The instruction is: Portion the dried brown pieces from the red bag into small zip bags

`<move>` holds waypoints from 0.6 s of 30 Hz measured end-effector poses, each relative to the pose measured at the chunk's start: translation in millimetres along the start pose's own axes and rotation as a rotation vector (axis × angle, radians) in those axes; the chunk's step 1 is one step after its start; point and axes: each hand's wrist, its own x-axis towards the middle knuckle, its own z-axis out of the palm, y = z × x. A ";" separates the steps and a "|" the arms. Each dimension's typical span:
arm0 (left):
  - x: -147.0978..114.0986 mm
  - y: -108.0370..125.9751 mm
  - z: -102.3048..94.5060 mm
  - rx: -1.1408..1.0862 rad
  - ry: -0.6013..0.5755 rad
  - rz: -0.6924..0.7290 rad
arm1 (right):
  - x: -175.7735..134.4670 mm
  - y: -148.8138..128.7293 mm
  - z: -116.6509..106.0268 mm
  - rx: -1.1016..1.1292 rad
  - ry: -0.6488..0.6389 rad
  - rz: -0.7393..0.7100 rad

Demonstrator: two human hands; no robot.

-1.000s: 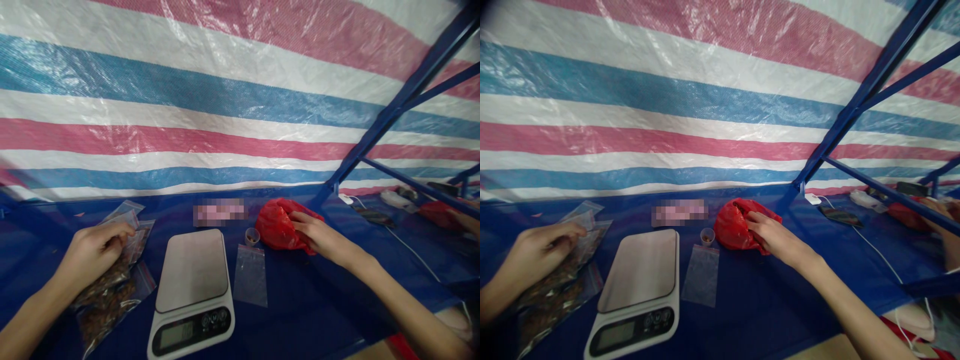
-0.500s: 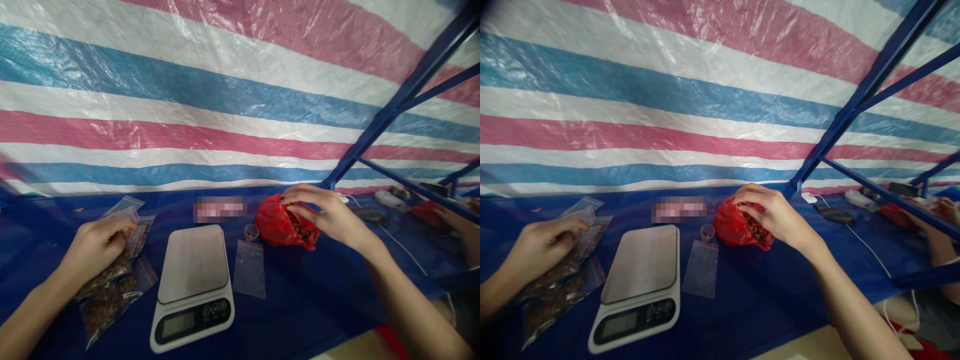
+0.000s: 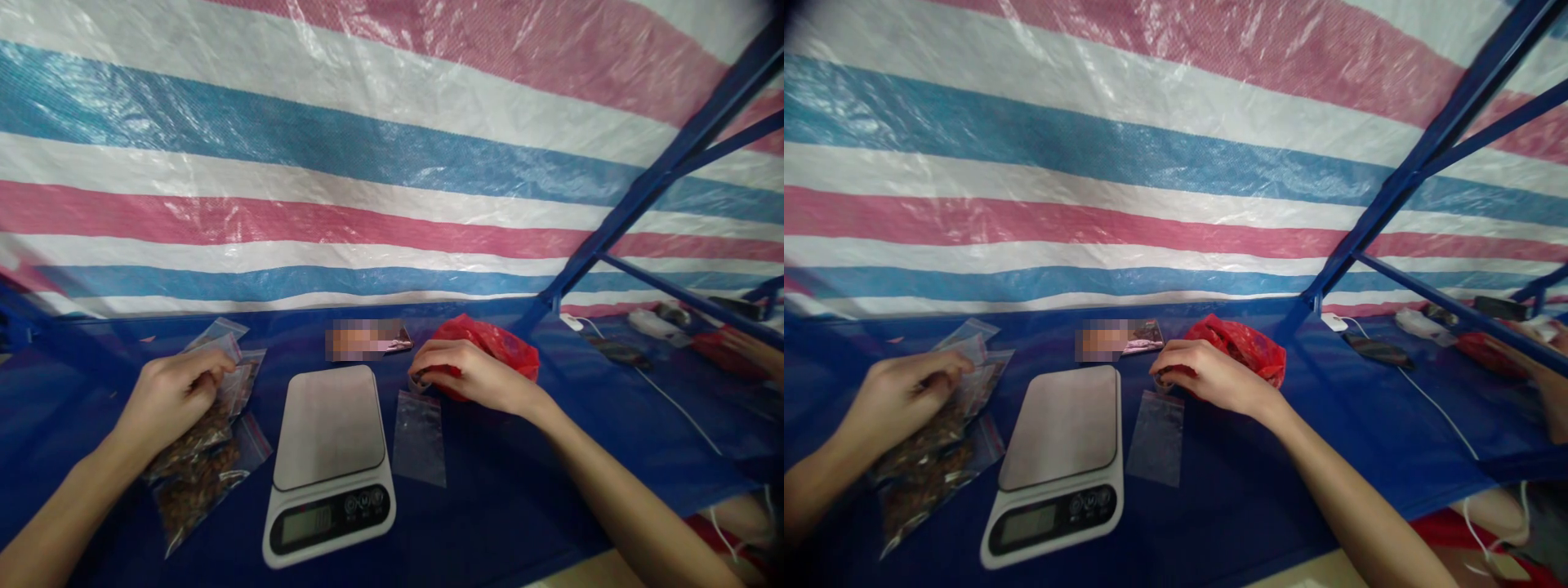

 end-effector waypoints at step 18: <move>-1.6 2.8 1.9 0.000 -0.009 0.035 | -10.1 13.2 16.1 -0.061 0.252 -0.010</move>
